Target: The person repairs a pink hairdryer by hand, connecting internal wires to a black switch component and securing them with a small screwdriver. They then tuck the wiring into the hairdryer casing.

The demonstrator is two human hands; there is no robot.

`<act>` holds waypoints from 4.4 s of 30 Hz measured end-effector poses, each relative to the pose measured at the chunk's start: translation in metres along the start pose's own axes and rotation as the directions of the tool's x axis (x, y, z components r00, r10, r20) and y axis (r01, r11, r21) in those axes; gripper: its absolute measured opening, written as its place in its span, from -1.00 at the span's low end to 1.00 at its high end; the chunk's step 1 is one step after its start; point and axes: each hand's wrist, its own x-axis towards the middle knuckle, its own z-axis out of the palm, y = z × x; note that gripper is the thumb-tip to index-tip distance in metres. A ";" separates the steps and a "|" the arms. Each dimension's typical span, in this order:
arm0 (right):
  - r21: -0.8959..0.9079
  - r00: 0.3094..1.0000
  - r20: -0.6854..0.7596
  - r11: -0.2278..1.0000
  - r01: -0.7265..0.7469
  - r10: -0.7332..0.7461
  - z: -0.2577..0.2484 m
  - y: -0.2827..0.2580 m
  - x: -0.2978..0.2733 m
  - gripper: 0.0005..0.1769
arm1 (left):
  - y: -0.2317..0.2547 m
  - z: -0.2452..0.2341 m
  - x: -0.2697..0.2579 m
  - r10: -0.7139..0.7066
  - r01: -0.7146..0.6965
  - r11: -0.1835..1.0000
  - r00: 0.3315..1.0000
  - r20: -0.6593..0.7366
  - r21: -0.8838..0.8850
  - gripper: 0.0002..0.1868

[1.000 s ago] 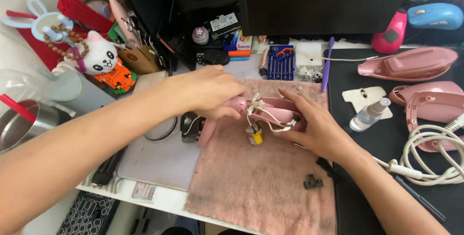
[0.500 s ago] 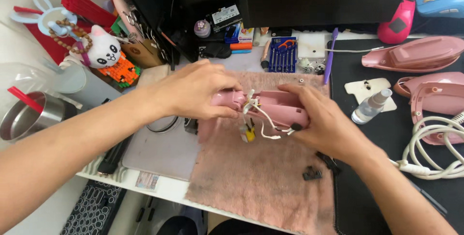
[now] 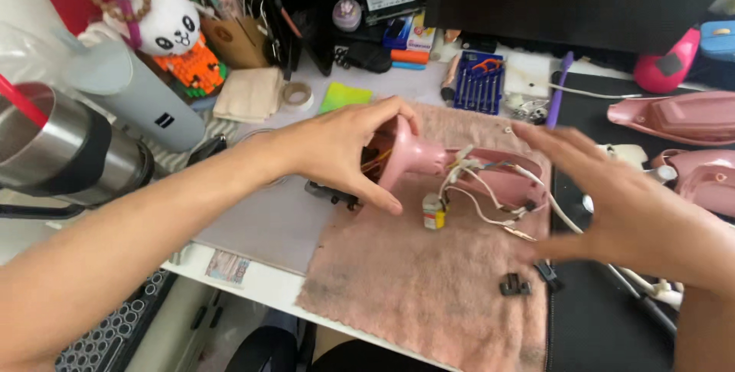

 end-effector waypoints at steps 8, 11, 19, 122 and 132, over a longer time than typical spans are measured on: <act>-0.184 0.747 -0.318 0.811 0.556 -0.584 0.028 -0.067 0.051 -0.42 | -0.007 0.014 -0.005 0.100 -0.102 0.995 0.993 -0.068 -0.021 -0.08; -0.088 0.805 -0.259 0.843 0.530 -0.533 0.032 -0.073 0.055 -0.59 | -0.010 0.013 -0.013 0.079 -0.084 0.994 0.994 -0.081 -0.067 -0.13; -0.108 0.677 -0.335 0.741 0.663 -0.655 0.042 -0.070 0.054 -0.52 | -0.025 0.022 -0.019 0.204 -0.223 0.970 0.964 -0.170 -0.100 -0.17; 0.174 0.903 -0.397 0.952 0.251 -0.165 0.014 -0.024 0.013 -0.28 | -0.007 0.020 -0.051 -0.199 0.185 0.911 0.980 -0.002 0.369 0.03; -0.297 0.662 -0.360 0.754 0.586 -0.657 -0.006 -0.040 0.024 -0.32 | -0.021 0.022 -0.041 -0.270 0.222 0.914 0.958 0.101 0.339 0.21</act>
